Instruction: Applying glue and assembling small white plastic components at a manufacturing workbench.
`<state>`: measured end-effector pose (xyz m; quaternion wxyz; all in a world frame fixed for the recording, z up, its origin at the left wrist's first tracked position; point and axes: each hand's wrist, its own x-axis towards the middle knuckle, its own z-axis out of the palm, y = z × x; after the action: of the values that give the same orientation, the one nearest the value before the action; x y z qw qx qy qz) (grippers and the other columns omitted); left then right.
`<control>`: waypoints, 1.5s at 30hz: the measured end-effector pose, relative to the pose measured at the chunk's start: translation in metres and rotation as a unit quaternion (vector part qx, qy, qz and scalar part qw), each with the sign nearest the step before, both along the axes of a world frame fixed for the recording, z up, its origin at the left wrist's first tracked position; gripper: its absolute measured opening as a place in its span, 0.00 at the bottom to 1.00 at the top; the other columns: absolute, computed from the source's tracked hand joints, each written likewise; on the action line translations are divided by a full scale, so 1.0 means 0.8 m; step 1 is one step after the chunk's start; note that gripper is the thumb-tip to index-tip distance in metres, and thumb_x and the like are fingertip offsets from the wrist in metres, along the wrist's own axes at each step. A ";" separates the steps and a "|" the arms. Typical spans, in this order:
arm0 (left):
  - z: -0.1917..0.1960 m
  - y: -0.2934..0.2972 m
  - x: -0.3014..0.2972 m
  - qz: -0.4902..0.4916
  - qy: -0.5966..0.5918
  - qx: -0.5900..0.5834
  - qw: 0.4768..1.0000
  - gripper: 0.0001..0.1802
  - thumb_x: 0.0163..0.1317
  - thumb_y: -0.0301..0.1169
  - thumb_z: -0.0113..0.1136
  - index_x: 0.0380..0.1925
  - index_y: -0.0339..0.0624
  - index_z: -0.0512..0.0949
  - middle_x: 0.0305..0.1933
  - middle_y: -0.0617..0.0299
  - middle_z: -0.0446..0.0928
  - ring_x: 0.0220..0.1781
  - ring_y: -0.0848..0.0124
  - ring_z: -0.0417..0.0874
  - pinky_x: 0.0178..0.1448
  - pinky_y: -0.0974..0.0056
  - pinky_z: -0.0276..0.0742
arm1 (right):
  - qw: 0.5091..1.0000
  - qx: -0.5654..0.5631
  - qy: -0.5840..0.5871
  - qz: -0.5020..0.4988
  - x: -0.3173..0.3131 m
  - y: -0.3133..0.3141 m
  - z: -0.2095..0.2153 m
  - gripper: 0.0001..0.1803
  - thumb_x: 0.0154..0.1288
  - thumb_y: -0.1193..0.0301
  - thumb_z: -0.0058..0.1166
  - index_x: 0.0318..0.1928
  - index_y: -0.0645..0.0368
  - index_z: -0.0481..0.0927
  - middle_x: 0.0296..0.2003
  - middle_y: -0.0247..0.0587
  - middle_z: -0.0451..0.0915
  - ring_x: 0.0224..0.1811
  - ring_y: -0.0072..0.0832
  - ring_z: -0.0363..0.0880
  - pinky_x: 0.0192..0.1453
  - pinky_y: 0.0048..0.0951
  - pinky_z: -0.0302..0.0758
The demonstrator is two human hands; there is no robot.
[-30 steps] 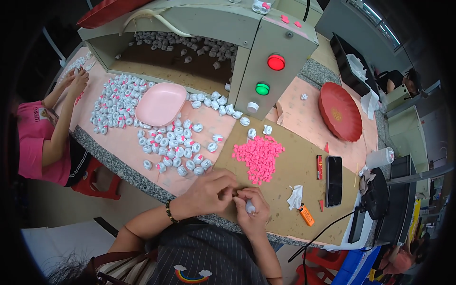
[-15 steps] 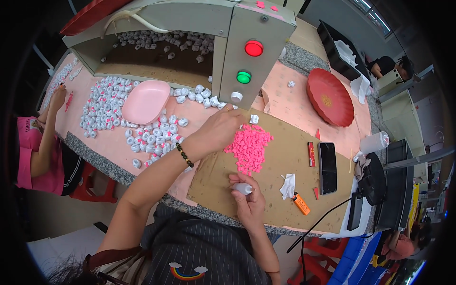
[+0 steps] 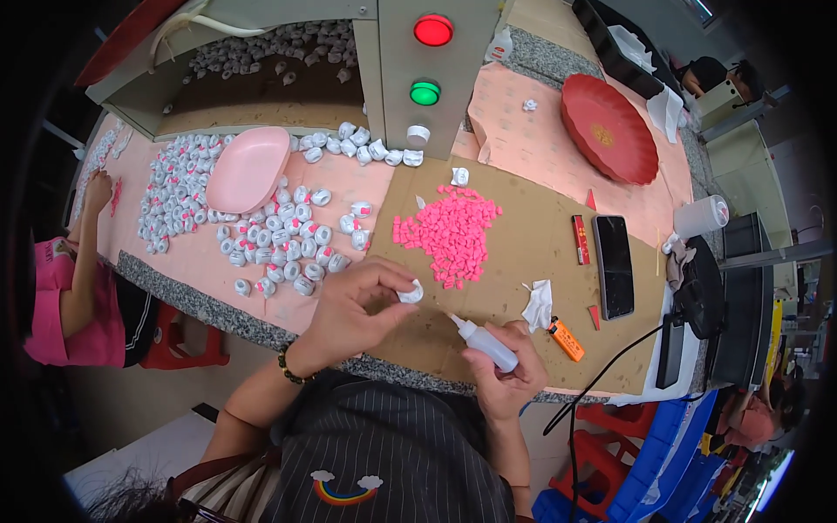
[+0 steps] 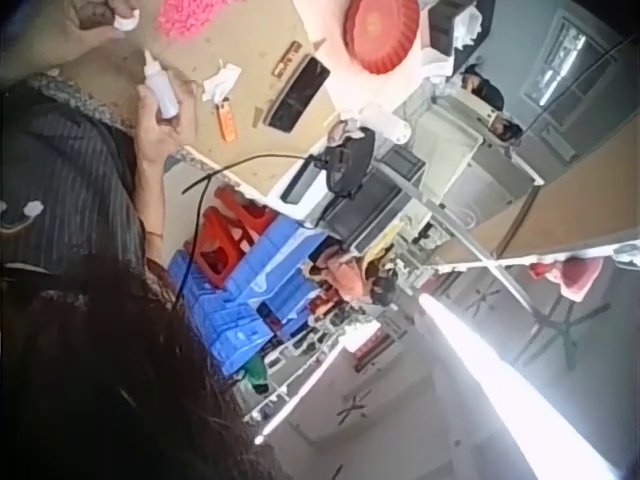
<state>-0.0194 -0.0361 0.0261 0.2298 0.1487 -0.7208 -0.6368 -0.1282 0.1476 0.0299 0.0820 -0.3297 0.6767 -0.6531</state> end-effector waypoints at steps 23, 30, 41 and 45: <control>-0.030 0.037 0.015 0.038 -0.033 0.114 0.992 0.23 0.50 0.13 0.64 0.48 0.32 0.73 0.44 0.57 0.78 0.46 0.73 0.80 0.52 0.70 0.77 | 0.987 0.014 0.156 0.022 0.010 -0.011 0.003 0.19 0.43 0.70 0.72 0.33 0.68 0.79 0.20 0.38 0.73 0.22 0.29 0.64 0.30 0.28 0.60; -0.028 0.035 0.015 0.038 -0.042 0.107 0.993 0.22 0.50 0.14 0.64 0.47 0.32 0.73 0.43 0.58 0.78 0.45 0.74 0.80 0.51 0.70 0.77 | 0.987 0.011 0.157 0.019 0.011 -0.010 0.004 0.19 0.43 0.69 0.72 0.34 0.68 0.79 0.20 0.38 0.73 0.23 0.29 0.64 0.30 0.28 0.61; -0.030 0.035 0.014 0.034 -0.039 0.095 0.994 0.22 0.51 0.14 0.64 0.48 0.32 0.73 0.43 0.58 0.78 0.45 0.75 0.80 0.50 0.71 0.77 | 0.984 0.021 0.177 0.020 0.008 -0.009 0.005 0.19 0.43 0.70 0.73 0.34 0.67 0.79 0.20 0.40 0.74 0.22 0.30 0.65 0.31 0.30 0.61; -0.030 0.036 0.013 0.031 -0.036 0.103 0.993 0.22 0.51 0.14 0.64 0.48 0.32 0.73 0.42 0.58 0.78 0.45 0.75 0.80 0.50 0.71 0.77 | 0.982 0.016 0.185 0.023 0.006 -0.008 0.003 0.19 0.43 0.70 0.72 0.34 0.67 0.79 0.20 0.39 0.73 0.22 0.30 0.65 0.31 0.29 0.61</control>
<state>-0.0087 -0.0075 0.0019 0.2067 0.2173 -0.6539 -0.6946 -0.1233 0.1409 0.0320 -0.0242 -0.4595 0.6828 -0.5674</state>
